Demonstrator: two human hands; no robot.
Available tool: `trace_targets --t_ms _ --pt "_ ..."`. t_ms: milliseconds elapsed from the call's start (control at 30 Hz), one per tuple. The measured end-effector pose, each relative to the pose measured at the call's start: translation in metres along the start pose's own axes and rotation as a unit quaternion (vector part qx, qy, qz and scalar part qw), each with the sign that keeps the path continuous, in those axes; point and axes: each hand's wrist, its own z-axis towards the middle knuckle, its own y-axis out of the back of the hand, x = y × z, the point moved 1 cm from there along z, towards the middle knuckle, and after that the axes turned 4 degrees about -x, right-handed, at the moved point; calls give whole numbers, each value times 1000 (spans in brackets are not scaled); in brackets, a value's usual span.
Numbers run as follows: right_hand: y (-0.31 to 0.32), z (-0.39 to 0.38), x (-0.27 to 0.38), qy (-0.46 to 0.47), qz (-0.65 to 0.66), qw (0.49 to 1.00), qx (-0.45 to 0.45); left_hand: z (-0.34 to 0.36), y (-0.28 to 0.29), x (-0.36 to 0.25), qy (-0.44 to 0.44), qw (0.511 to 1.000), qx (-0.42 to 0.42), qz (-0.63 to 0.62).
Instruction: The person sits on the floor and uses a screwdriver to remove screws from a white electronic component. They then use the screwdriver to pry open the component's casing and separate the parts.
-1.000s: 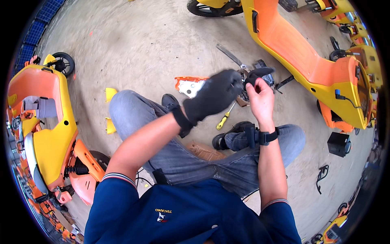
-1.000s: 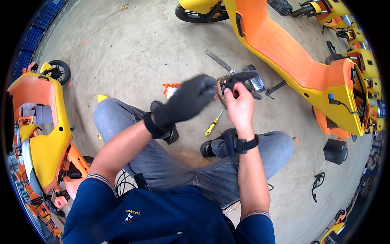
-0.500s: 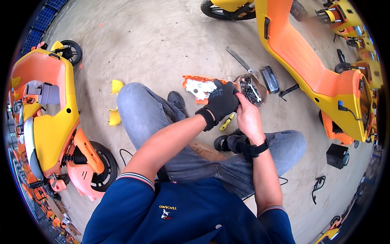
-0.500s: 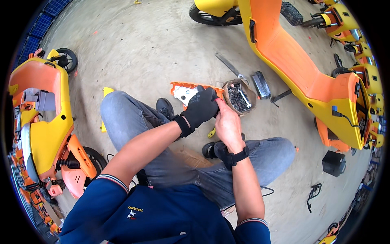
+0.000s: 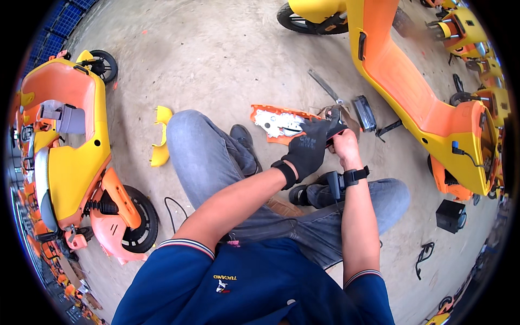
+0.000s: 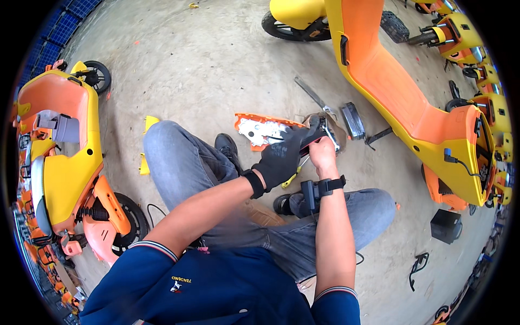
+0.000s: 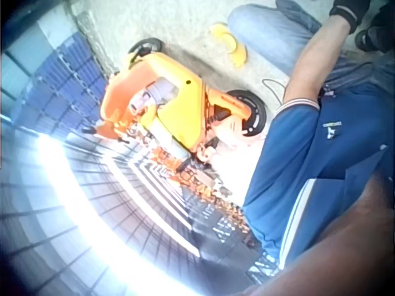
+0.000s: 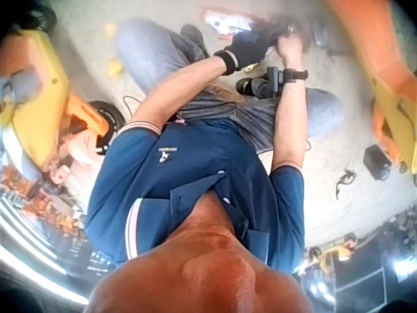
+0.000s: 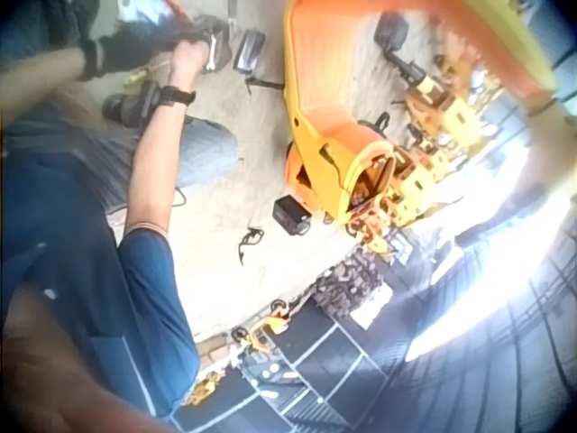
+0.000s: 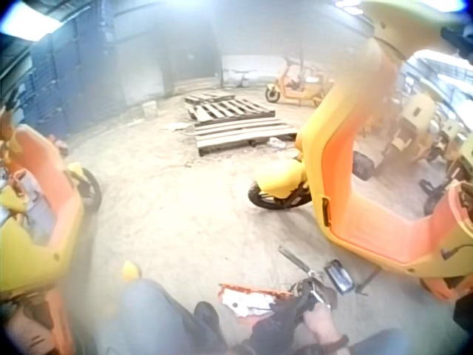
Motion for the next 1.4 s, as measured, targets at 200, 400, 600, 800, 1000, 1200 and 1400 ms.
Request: trace_targets --t_ms 200,400,600,800,1000,1200,1400 --pt "-1 5 2 -114 358 927 -1 -13 -12 11 102 985 141 6" --pt "-4 1 6 81 83 975 -189 -2 -5 11 -23 989 140 -39" --pt "-2 -5 18 332 -32 930 -156 8 10 7 -117 979 164 -6" --pt "-16 14 14 46 211 976 -24 6 18 4 -159 982 96 -23" --pt "-18 18 13 -69 400 913 45 -7 16 -18 -187 975 117 19" --pt "-14 7 22 8 481 864 150 -10 27 -11 -175 977 123 -21" --pt "-19 4 47 70 514 817 251 7 36 -9 -153 973 174 0"
